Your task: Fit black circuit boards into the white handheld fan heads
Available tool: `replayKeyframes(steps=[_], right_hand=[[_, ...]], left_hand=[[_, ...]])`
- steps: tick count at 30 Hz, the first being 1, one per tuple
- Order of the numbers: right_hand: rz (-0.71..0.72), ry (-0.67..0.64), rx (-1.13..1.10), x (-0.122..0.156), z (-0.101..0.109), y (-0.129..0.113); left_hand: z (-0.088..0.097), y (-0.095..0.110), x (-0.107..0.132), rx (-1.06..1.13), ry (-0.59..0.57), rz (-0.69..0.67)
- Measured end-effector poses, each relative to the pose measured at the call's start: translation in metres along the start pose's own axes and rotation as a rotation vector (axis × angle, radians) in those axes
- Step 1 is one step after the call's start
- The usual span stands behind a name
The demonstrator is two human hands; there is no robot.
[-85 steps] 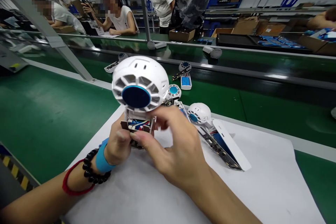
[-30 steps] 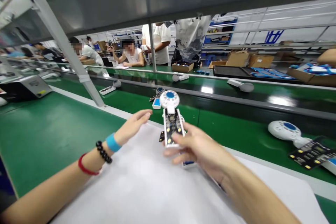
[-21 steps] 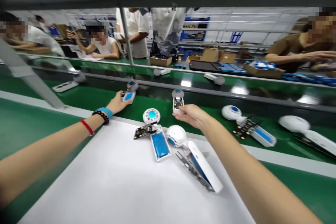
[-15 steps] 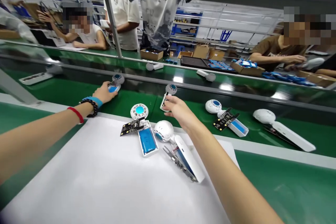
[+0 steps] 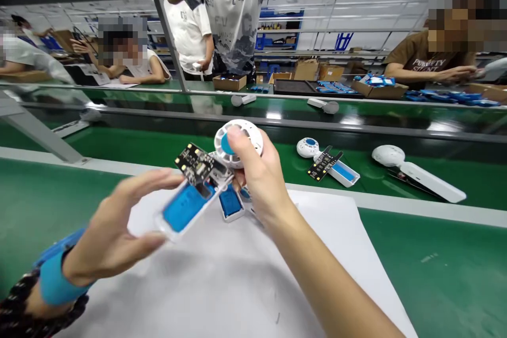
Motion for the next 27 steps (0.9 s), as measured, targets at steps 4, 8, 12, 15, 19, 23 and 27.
replayKeyframes(steps=[4, 8, 12, 15, 19, 23, 27], right_hand=[[-0.044, -0.316, 0.176, 0.018, -0.018, -0.003], [-0.049, -0.420, 0.168, 0.026, -0.031, -0.004], [0.000, -0.284, 0.163, 0.017, -0.028, 0.003], [-0.059, -0.167, 0.116, 0.011, -0.020, 0.020], [-0.224, -0.243, 0.174, 0.013, -0.025, 0.046], [-0.242, -0.326, 0.126, 0.016, -0.033, 0.048], [-0.057, -0.301, 0.286, 0.018, -0.033, 0.028]], left_hand=[[0.009, -0.036, 0.011, 0.382, 0.237, 0.345], [-0.047, -0.048, 0.029, 0.691, -0.374, 0.726], [-0.074, -0.025, 0.049, 1.063, -0.665, 0.839], [-0.072, -0.033, 0.045, 1.098, -0.423, 0.842], [-0.057, -0.050, 0.038, 0.883, -0.134, 0.763], [-0.052, -0.051, 0.035, 0.804, -0.094, 0.735], [-0.058, -0.051, 0.039, 0.857, -0.152, 0.842]])
Point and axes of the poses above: each hand's wrist, its own x-axis away from the middle knuckle, its own z-axis out of the back of the hand, y = z × x, the point moved 7 cm from there along -x, towards the middle knuckle, and after that the axes turned 1 degree about y, right-handed, at the moved point
